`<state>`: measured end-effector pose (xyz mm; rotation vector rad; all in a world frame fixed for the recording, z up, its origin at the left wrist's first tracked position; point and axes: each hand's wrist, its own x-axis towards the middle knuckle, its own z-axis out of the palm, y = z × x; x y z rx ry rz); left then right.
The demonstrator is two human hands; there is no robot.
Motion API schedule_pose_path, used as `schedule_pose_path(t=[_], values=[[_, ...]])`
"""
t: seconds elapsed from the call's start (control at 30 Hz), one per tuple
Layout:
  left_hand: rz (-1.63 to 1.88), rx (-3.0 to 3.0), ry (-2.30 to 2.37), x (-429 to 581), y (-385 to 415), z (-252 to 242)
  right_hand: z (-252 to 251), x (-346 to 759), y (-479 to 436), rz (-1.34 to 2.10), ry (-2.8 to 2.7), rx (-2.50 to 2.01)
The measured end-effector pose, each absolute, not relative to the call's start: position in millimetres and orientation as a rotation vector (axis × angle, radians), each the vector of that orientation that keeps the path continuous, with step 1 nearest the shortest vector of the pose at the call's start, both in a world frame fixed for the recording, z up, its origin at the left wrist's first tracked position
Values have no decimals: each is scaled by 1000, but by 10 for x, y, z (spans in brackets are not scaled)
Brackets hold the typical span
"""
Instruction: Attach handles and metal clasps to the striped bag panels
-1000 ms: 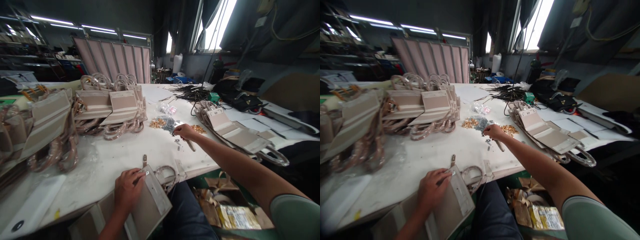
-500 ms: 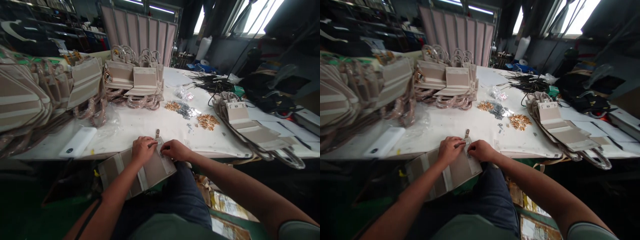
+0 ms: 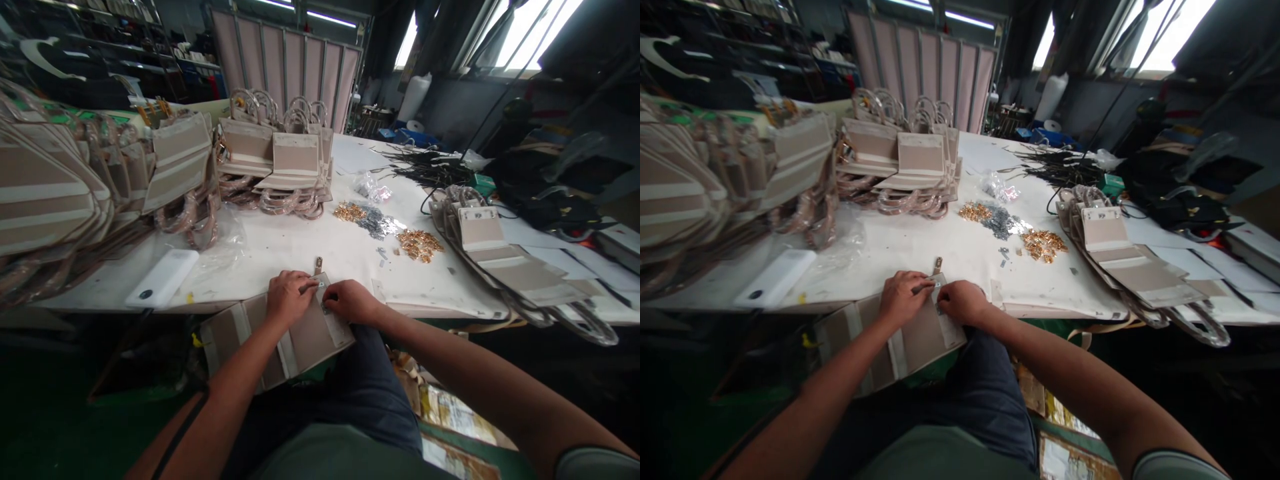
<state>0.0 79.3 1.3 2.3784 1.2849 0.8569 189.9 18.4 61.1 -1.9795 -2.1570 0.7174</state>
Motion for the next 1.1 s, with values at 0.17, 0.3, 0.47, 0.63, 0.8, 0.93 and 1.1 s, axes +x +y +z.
schedule_pose_path(t=[0.17, 0.3, 0.47, 0.63, 0.8, 0.93, 1.1], values=[[843, 2379, 1290, -1, 791, 25, 544, 1856, 112, 517, -2172, -2023], [823, 2383, 1293, -9, 787, 38, 548, 1931, 95, 577, -2117, -1916], [803, 2368, 1302, -17, 789, 53, 869, 2064, 158, 742, -1679, -1676], [794, 2344, 1311, -13, 774, 102, 1154, 1963, 345, 733, -1154, -1207], [789, 2323, 1318, -15, 774, 113, 948, 1776, 689, 722, -894, -948], [805, 2309, 1307, -19, 790, 89, 736, 1741, 847, 728, -818, -921], [795, 2316, 1302, -3, 801, 83, 686, 1672, 775, 710, -922, -950]])
